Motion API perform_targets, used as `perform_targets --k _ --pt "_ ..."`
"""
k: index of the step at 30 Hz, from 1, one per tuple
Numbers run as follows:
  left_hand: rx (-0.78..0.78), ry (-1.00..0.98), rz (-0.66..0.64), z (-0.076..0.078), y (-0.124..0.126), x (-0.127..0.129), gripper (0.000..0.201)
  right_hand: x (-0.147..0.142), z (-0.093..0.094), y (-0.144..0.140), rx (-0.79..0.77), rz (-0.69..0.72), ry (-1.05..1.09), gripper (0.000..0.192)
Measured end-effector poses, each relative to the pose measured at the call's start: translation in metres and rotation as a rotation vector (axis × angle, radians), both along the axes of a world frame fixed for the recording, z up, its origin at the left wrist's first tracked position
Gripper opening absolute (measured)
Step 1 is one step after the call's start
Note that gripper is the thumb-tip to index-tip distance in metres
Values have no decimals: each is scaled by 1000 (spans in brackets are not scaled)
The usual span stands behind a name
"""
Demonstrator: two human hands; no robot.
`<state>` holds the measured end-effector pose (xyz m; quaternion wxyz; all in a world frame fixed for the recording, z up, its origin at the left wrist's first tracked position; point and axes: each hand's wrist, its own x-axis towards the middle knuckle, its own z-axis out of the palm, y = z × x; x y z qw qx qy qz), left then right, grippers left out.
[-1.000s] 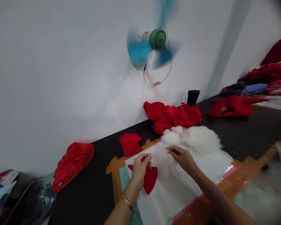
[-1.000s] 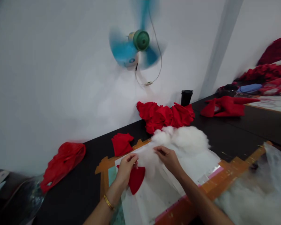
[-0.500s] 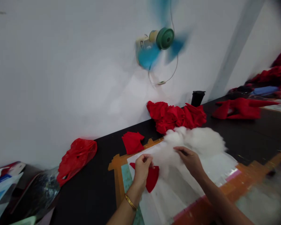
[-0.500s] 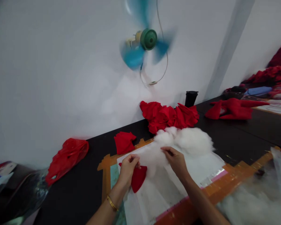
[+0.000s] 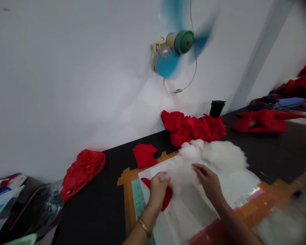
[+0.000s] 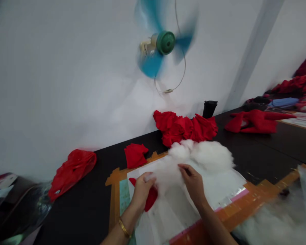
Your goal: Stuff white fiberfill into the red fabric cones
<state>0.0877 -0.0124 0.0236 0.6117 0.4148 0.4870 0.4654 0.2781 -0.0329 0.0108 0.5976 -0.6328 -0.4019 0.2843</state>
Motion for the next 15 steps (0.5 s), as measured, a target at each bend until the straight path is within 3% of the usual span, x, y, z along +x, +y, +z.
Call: perform_targets --k 4,8,11,13,15 --pt "17 -11 17 -3 2 -14 36 7 -4 1 -38 25 10 44" --pt "27 15 -114 2 -6 6 56 -22 -1 0 18 106 -40 37" --pt "67 40 -138 4 -7 16 37 -36 2 -1 71 179 -98 31" --pt "94 64 -81 4 -2 13 18 -32 1 -1 71 157 -124 31" --pt "86 58 -29 1 3 3 15 -20 -2 0 54 104 -133 34"
